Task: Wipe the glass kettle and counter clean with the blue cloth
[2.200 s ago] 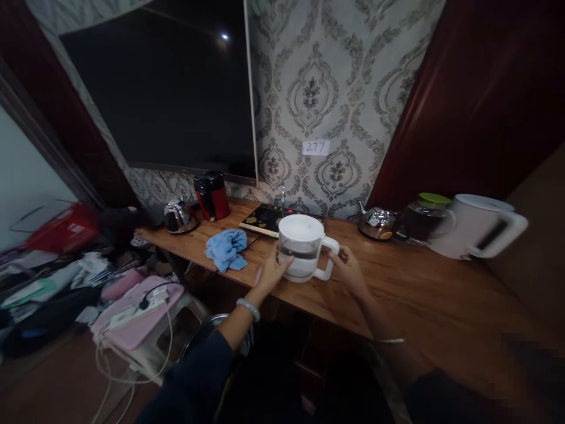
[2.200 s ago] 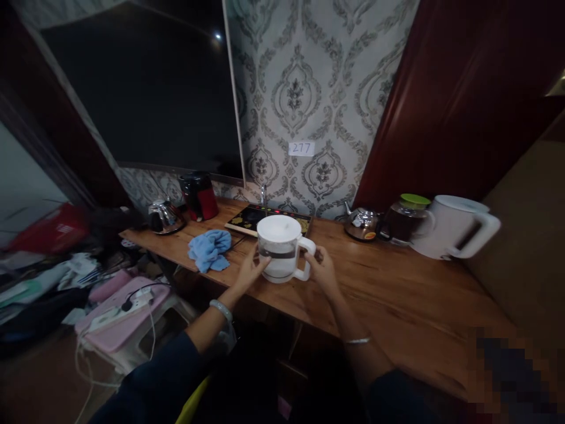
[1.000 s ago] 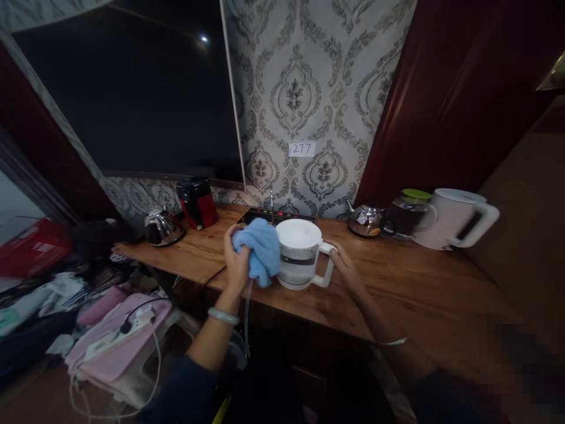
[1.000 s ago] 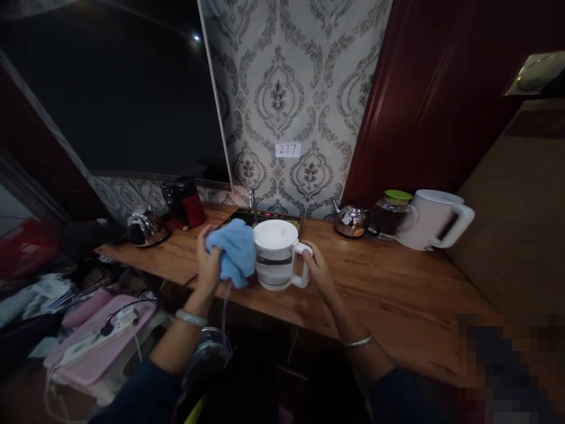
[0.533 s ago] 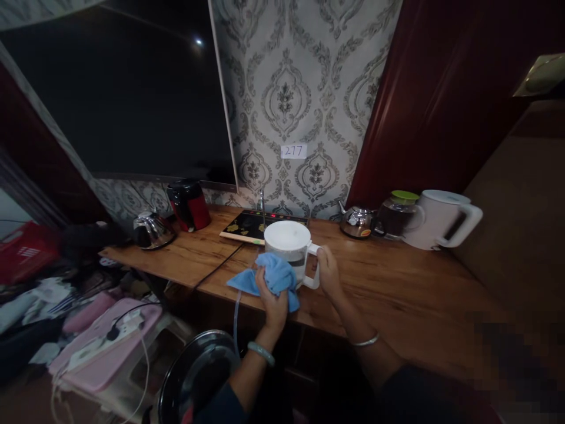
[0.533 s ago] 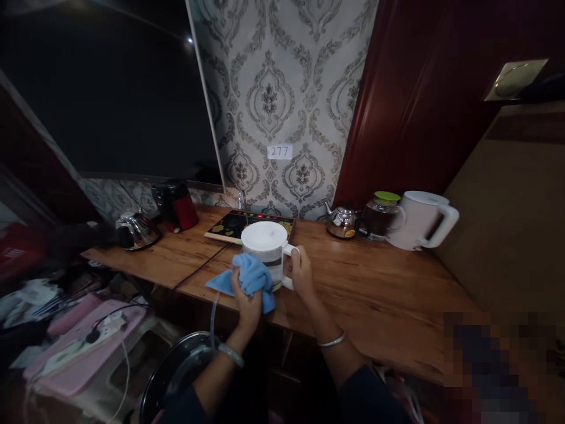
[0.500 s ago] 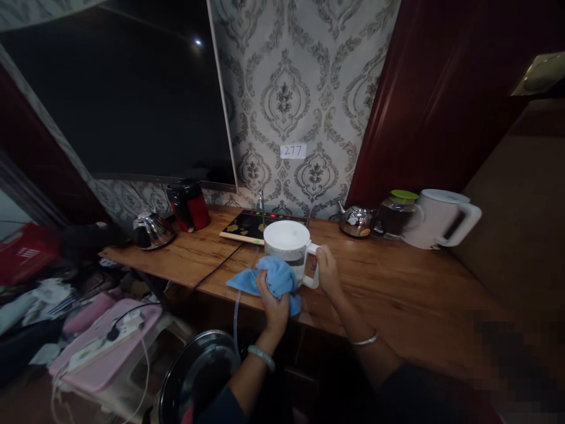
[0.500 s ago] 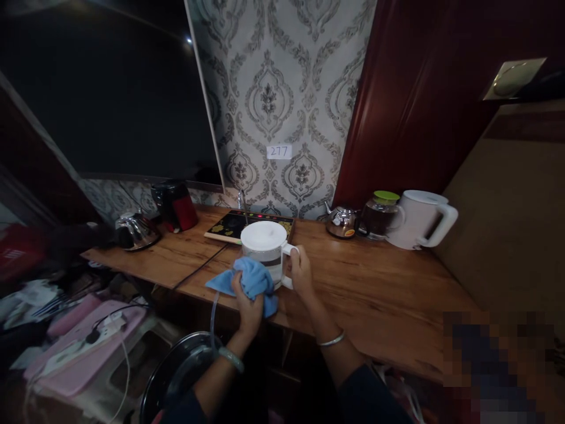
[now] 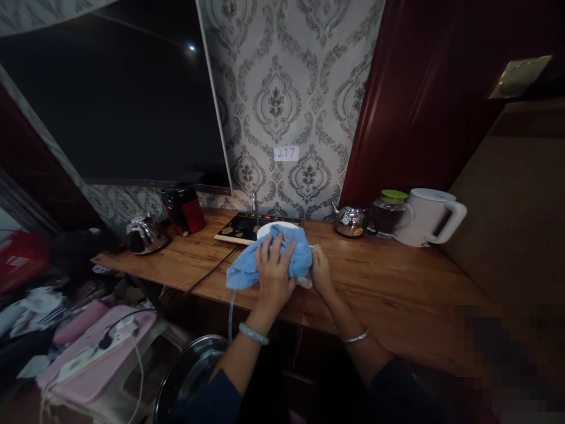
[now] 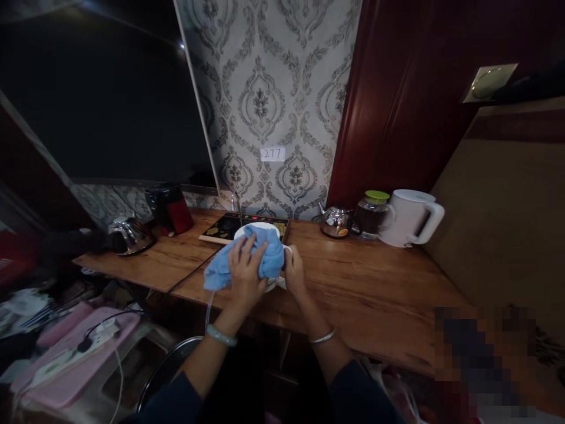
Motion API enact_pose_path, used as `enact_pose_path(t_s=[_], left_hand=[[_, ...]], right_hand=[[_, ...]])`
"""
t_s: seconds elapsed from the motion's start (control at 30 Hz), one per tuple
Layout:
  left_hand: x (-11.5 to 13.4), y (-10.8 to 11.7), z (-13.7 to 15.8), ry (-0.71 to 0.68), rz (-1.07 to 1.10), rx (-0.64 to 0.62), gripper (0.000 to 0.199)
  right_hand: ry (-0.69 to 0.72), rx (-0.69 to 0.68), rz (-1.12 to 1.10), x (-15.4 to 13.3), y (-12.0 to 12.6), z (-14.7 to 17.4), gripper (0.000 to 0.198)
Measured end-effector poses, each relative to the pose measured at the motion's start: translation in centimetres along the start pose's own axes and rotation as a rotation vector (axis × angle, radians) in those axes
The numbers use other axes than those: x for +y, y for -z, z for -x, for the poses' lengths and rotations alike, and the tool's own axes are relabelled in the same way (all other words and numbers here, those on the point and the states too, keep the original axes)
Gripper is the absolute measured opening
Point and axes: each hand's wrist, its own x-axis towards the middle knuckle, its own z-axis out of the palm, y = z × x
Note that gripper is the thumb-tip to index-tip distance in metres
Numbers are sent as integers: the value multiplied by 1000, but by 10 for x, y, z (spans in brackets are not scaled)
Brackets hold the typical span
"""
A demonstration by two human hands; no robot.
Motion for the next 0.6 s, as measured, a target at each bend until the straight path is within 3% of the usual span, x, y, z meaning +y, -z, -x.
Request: enact_pose_path(t_s=[0.1,0.27,0.47,0.6], left_hand=[[-8,-20,12,-31,2,-57,44],[-28,-38,59,-67,-58,-126,40],[-47,-32,98,-94,-52,-228,47],[-48,-18,101,11,75,-139,42]], right_hand=[[-24,-6,-33,-1,-1,-1,41],[-23,4,-21,1,-1,0,41],[-29,9,-6,3,-2,1,39],[-27,6,-3,4,-1,1,41]])
